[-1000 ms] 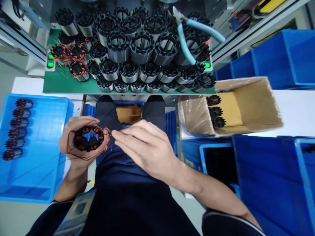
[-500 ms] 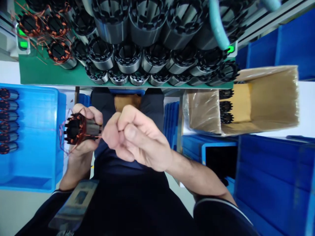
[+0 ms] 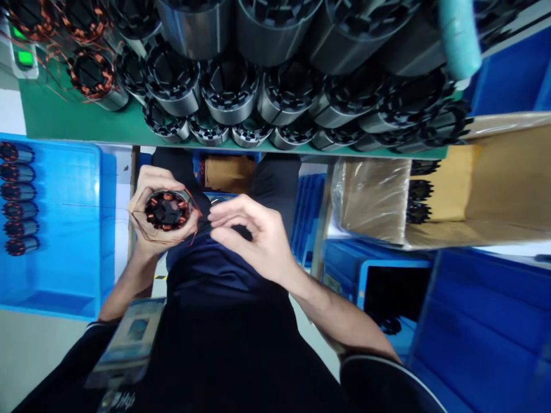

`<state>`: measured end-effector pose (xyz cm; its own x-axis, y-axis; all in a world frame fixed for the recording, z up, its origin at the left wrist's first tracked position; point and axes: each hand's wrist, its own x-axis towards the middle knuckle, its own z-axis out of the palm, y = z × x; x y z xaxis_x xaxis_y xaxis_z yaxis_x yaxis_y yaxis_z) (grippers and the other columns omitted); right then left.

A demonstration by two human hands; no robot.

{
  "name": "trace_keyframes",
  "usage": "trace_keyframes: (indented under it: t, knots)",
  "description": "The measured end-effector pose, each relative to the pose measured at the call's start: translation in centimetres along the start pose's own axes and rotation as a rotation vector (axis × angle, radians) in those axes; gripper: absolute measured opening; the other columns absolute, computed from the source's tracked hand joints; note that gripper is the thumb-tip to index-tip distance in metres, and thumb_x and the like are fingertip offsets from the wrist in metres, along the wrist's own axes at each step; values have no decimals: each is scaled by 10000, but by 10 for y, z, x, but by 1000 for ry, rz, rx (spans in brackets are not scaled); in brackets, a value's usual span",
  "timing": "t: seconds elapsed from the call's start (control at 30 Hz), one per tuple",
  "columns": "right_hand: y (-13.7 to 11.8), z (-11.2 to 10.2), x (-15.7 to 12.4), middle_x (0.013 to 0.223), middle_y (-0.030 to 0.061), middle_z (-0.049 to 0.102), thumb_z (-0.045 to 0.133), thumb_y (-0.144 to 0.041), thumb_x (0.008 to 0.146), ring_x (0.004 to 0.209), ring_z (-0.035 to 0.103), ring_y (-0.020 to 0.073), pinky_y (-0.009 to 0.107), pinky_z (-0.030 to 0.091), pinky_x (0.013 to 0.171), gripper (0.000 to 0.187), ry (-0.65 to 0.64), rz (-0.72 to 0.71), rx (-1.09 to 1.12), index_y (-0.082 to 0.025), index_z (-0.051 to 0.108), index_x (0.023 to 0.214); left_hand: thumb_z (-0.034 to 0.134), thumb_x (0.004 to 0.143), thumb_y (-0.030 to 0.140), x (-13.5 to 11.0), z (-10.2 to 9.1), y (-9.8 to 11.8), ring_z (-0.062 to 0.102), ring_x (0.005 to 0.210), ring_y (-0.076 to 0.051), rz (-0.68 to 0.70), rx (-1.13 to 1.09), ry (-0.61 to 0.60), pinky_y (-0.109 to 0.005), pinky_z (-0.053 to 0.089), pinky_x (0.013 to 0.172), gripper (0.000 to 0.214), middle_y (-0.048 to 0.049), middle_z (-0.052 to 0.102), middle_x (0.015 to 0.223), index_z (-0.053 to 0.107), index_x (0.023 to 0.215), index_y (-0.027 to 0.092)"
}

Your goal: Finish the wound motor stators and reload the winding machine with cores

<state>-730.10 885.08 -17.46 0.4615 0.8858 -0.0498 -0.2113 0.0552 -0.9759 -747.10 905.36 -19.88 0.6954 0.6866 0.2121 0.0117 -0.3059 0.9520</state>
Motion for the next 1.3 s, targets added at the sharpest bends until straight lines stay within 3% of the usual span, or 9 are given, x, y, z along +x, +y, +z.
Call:
trace_keyframes:
  t: [0.1,0.2,0.27,0.33,0.47,0.63,0.83,1.1,1.3]
  knots:
    - [-5,8,16,909,38,888,1209,-595,926,732,827,172,271,723,741,537,-59,232,198,-213,888,1126,1256,787,402,3,-11,8,768,1150,-248,307,22,-145,-363,675,951,901,-76,737,1351,797,1549,259]
    - [-3,7,21,768,5,823,1230,-548,891,509,637,111,212,572,515,532,-85,343,311,-208,827,964,1272,804,342,-1,-7,13,821,1286,-292,362,27,-167,-406,710,1095,944,-100,802,1427,746,1586,286]
    - [2,4,16,756,14,828,1232,-528,886,447,573,91,191,503,443,528,-113,391,361,-206,816,925,1230,882,430,-6,0,16,851,1284,-321,234,-94,-186,-456,731,1130,858,-117,840,1419,777,1598,295]
    - [8,3,7,769,31,850,1235,-501,889,431,581,91,179,488,417,508,-123,419,387,-203,824,914,1121,973,618,-14,11,22,832,979,-264,-78,-422,-178,-404,735,880,716,-106,833,1249,813,1522,280]
    - [14,5,-7,836,66,893,1241,-389,895,490,698,128,183,542,430,387,-175,380,361,-197,906,918,1096,862,732,-24,33,35,321,546,-73,-627,-1014,-119,-262,323,440,744,-1,631,934,701,1288,267]
    - [-10,1,-8,896,74,914,1179,-360,995,487,725,133,201,570,446,255,-267,205,212,-217,970,962,1224,611,582,-28,37,36,412,602,-100,-683,-1030,-53,-258,367,447,832,19,541,903,615,1085,269]
    - [-35,3,-8,792,30,862,1063,-329,1125,490,697,116,205,508,489,187,-221,22,-54,-210,952,1031,1073,963,794,-40,13,18,757,855,-224,-699,-820,-84,-294,657,677,715,-151,823,1121,837,1286,201]
    - [36,-29,5,972,103,924,816,-664,1279,812,859,196,275,652,746,530,-351,103,-437,-199,935,1054,1223,754,83,-43,12,17,864,1054,-161,-216,-345,-46,-213,693,1029,641,-25,879,1159,864,1261,236]
    - [-21,-42,44,1080,102,946,976,-661,1179,929,909,199,289,741,871,487,-443,349,43,-178,920,1142,1122,870,28,-38,10,38,946,1116,-252,-64,-293,-288,-350,792,1066,1112,-25,900,1238,531,1759,341]
